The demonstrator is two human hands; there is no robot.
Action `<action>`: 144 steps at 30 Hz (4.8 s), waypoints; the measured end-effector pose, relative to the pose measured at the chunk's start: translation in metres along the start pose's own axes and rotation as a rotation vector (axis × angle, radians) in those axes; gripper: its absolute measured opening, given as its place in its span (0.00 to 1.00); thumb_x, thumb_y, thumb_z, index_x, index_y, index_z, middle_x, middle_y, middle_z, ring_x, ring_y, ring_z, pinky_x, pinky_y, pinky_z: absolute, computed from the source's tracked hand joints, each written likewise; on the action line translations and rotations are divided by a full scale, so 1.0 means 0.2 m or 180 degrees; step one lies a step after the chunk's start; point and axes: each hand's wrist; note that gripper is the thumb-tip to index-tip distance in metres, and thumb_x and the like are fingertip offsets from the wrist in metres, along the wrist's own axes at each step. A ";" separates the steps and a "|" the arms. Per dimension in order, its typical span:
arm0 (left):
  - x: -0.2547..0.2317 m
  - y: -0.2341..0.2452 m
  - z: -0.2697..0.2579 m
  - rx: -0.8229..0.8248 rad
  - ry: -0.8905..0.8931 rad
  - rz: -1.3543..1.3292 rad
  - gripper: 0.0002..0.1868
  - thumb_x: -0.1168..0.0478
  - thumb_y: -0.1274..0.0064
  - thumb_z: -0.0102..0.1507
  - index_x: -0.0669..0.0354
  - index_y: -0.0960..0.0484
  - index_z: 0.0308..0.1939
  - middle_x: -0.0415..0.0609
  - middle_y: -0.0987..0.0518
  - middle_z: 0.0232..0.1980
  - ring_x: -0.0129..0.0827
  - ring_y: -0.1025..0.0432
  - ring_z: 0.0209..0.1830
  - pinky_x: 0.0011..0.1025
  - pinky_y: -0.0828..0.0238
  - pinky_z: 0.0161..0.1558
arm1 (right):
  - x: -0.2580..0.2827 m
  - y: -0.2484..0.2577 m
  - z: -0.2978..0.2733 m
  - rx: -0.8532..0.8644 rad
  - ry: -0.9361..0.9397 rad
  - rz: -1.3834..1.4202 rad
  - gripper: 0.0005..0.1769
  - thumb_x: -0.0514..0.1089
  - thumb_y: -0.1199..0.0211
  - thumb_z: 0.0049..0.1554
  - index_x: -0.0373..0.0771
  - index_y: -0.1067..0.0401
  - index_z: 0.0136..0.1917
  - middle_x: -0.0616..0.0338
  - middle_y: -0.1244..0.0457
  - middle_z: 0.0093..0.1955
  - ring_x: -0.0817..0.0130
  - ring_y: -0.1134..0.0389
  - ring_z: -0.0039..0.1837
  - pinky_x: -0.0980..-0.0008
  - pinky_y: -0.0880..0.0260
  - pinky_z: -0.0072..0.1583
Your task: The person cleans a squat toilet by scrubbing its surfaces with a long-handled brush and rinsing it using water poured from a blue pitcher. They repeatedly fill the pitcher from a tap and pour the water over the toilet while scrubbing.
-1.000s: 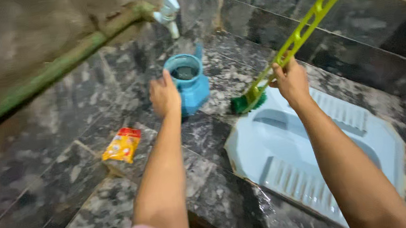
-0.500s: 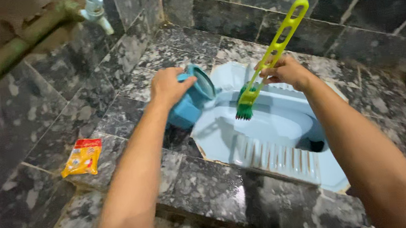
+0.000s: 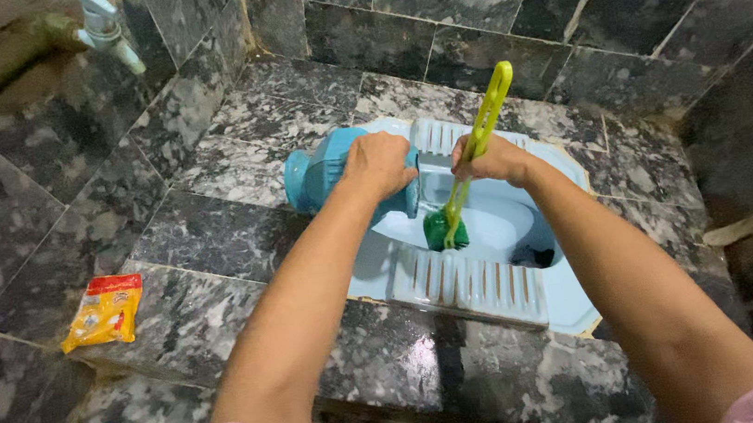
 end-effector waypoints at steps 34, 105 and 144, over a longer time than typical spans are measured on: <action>-0.08 -0.07 -0.15 0.0148 -0.1369 0.0787 0.17 0.45 0.33 0.52 0.54 0.14 0.31 0.54 0.16 0.34 0.50 0.21 0.41 0.49 0.27 0.45 | 0.08 0.17 -0.08 -0.0926 -0.0302 -0.0056 0.19 0.36 0.22 0.43 0.38 0.28 0.46 0.60 0.31 0.43 0.70 0.27 0.44 0.71 0.22 0.47; -1.63 -0.77 1.15 0.0281 0.0767 -0.1661 0.23 0.44 0.65 0.72 0.61 0.29 0.48 0.68 0.18 0.39 0.64 0.23 0.42 0.57 0.28 0.45 | -0.94 2.61 -0.43 -0.4534 -0.1115 -0.1527 0.29 0.49 0.21 0.47 0.38 0.25 0.58 0.51 0.28 0.50 0.52 0.27 0.52 0.51 0.30 0.55; -1.15 -1.22 1.13 -0.0619 0.1445 -0.2155 0.23 0.48 0.55 0.69 0.66 0.24 0.51 0.68 0.23 0.56 0.63 0.30 0.57 0.52 0.33 0.58 | -0.69 1.47 -0.14 -0.2585 -0.1287 -0.1752 0.44 0.60 0.32 0.56 0.33 0.44 0.75 0.26 0.53 0.77 0.29 0.42 0.71 0.43 0.37 0.67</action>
Point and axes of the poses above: each hand's wrist, its own z-axis towards the middle knuckle, its own y-axis out of the back of the hand, x = y × z
